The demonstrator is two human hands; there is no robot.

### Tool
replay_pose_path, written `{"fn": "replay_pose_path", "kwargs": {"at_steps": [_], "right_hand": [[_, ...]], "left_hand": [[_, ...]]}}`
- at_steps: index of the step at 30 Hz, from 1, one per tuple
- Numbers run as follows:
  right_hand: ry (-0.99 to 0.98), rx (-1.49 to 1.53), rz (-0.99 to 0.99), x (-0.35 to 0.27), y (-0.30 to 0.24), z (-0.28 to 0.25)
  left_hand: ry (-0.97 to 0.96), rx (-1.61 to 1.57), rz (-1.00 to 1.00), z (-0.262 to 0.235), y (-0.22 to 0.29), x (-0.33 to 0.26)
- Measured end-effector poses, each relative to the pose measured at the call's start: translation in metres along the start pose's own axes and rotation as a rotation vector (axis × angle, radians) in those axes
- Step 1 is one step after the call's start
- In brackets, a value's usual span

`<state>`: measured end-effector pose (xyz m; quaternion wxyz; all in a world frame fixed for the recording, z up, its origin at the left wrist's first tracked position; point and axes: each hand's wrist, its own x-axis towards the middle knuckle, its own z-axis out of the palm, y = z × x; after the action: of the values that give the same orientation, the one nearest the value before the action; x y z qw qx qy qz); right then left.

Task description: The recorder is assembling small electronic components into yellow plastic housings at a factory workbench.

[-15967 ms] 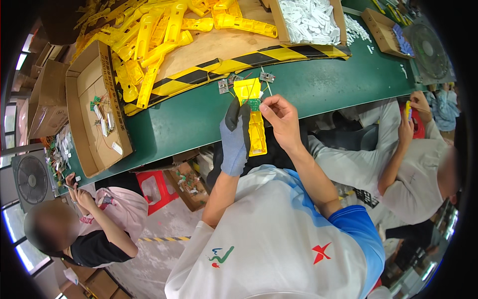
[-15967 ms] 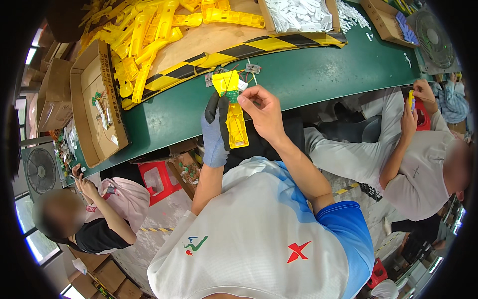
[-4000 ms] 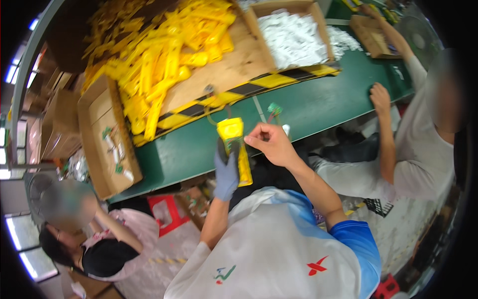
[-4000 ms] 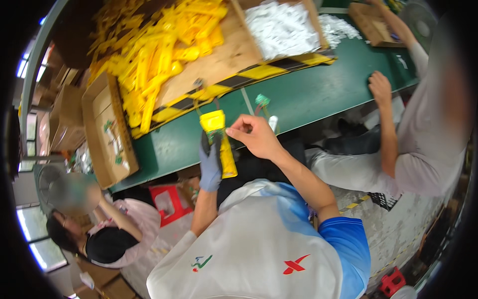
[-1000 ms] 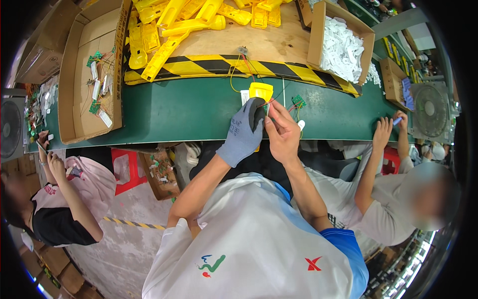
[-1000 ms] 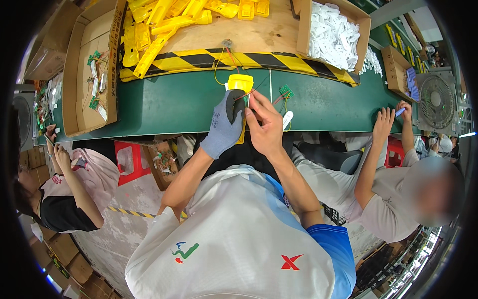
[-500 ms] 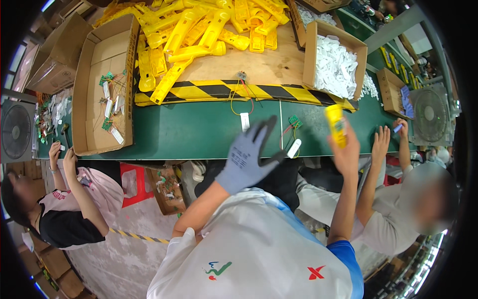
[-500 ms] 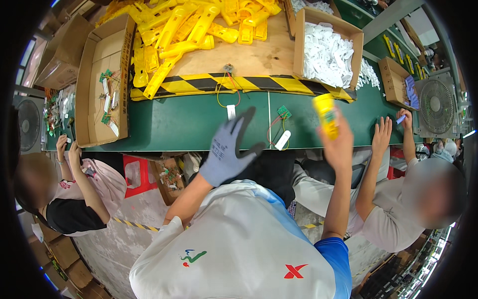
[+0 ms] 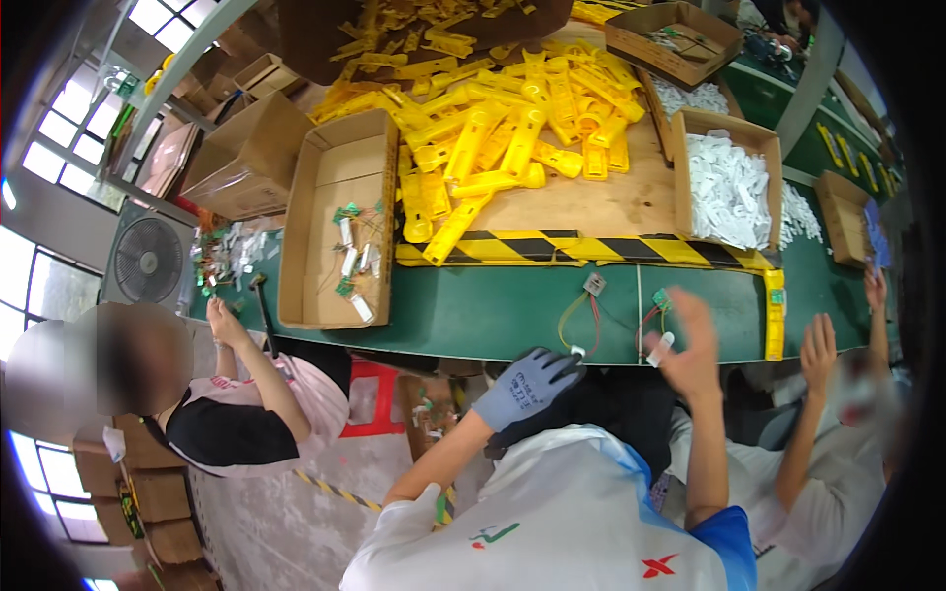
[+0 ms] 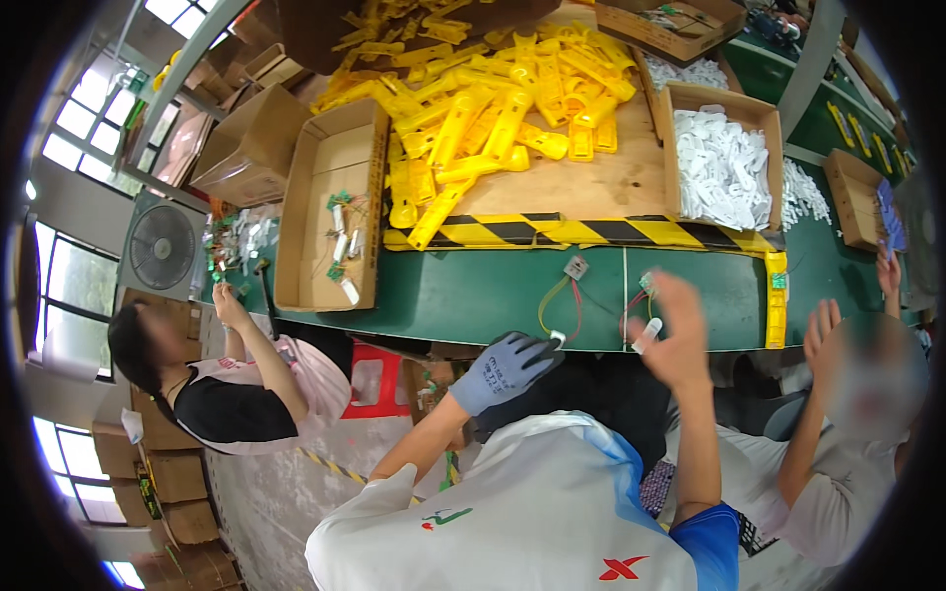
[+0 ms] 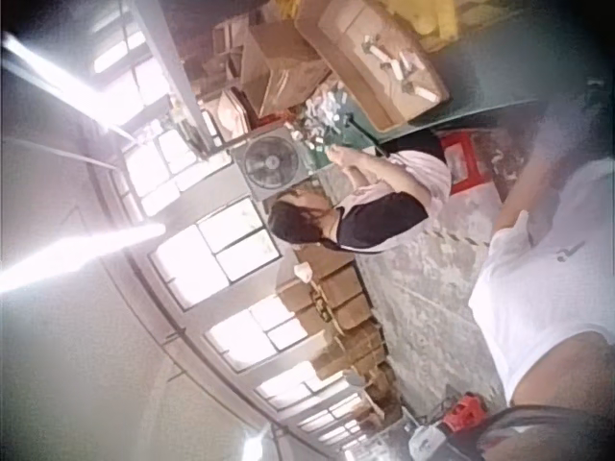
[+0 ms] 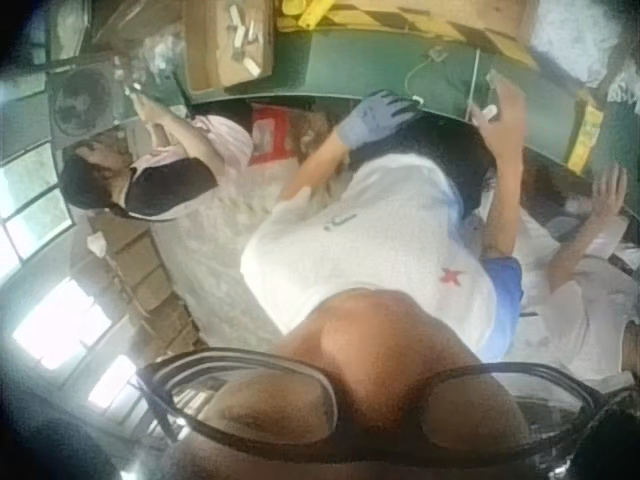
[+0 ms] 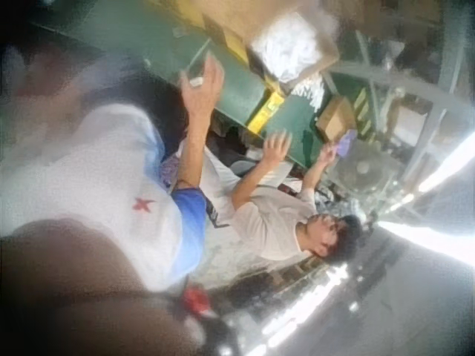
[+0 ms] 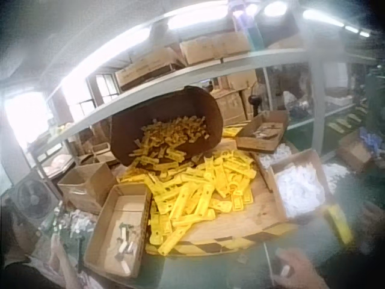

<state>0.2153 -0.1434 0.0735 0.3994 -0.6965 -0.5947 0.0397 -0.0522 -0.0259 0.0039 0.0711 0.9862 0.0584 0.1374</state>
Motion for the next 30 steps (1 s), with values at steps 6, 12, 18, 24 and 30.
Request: {"fn": "replay_pose_path", "kwargs": {"at_steps": [6,12,18,24,30], "right_hand": [[-0.479,0.563,0.141,-0.021,-0.044,0.057],[-0.312,1.080,0.356,-0.043,-0.046,0.066],[-0.503,1.222,0.138,-0.061,-0.079,0.049],[-0.541,1.134,0.363,-0.053,-0.077,0.090],[-0.369,0.881,0.288,-0.017,-0.069,0.115]], "left_hand": [[0.235,-0.415,-0.219,-0.079,0.012,0.032],[0.535,-0.103,-0.625,-0.100,-0.083,0.045],[0.096,0.367,-0.728,-0.071,-0.175,0.020],[0.277,-0.107,-0.504,-0.065,-0.131,0.010],[0.524,-1.508,-1.046,-0.031,-0.083,-0.006]]}}
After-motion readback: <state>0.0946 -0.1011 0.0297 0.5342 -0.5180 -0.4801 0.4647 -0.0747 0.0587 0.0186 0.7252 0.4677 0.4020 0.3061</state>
